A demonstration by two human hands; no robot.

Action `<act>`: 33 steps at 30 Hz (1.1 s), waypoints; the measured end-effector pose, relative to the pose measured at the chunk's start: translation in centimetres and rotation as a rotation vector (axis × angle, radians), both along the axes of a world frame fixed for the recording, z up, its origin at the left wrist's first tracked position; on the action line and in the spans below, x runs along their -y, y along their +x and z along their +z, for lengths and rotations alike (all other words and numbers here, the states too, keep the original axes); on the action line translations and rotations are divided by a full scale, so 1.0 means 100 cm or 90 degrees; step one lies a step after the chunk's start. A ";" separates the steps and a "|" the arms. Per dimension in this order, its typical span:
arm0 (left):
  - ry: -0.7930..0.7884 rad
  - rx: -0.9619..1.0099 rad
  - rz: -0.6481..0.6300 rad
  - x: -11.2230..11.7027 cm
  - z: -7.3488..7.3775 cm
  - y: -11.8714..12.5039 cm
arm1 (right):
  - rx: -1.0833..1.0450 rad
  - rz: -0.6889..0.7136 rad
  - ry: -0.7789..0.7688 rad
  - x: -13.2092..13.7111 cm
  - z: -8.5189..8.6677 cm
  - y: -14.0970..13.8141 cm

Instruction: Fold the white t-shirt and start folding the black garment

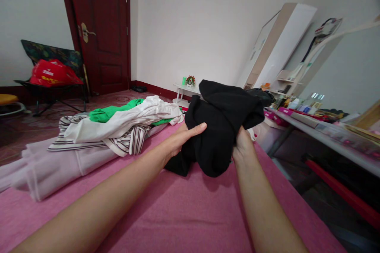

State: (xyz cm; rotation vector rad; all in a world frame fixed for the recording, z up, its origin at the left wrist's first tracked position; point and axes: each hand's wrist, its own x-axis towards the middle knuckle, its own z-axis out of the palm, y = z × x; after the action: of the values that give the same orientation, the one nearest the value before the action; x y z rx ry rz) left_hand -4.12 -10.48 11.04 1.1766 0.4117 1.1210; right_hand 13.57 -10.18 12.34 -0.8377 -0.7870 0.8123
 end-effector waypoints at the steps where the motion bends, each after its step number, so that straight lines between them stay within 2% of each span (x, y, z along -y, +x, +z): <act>1: -0.011 0.033 0.036 0.000 0.001 0.002 | 0.045 0.024 -0.021 0.001 -0.001 -0.002; 3: -0.014 0.077 0.107 -0.002 0.001 0.002 | 0.155 -0.020 -0.050 0.003 -0.001 0.000; 7: 0.040 0.029 0.215 -0.006 0.000 0.001 | 0.383 -0.329 0.045 0.012 0.010 0.008; 8: 0.057 0.003 0.226 -0.006 0.000 0.002 | 0.432 -0.355 0.070 0.016 0.014 0.007; 9: 0.077 -0.021 0.228 -0.005 0.001 0.003 | 0.483 -0.332 0.082 0.020 0.018 0.006; 11: 0.128 -0.056 0.207 -0.002 0.001 0.004 | 0.592 -0.192 0.050 0.026 0.023 0.002; 13: 0.179 -0.076 0.156 -0.002 0.001 0.004 | 0.671 -0.050 -0.035 0.029 0.024 0.001; 15: 0.198 -0.081 0.117 -0.004 -0.002 0.002 | 0.686 0.043 -0.110 0.027 0.021 0.006; 18: 0.163 -0.069 0.142 -0.016 -0.010 -0.004 | 0.574 0.097 -0.160 0.018 0.013 0.025; 21: 0.127 -0.057 0.213 -0.032 -0.017 -0.015 | 0.315 0.023 -0.183 0.011 0.011 0.044; 23: 0.129 -0.041 0.277 -0.042 -0.019 -0.023 | 0.123 -0.029 -0.151 0.008 0.013 0.052; 26: 0.132 0.023 0.370 -0.053 -0.017 -0.036 | -0.084 -0.071 -0.027 0.005 0.018 0.057; 29: 0.109 0.088 0.427 -0.062 -0.014 -0.046 | -0.204 -0.107 0.039 0.001 0.019 0.063; 33: 0.030 0.142 0.433 -0.070 -0.010 -0.055 | -0.227 -0.183 0.053 -0.008 0.011 0.079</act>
State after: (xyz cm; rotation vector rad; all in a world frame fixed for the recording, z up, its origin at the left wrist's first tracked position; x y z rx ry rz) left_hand -9.59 -3.53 10.02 0.9542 0.6379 1.8371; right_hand 21.44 -9.39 13.39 -0.6874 -0.3719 0.6429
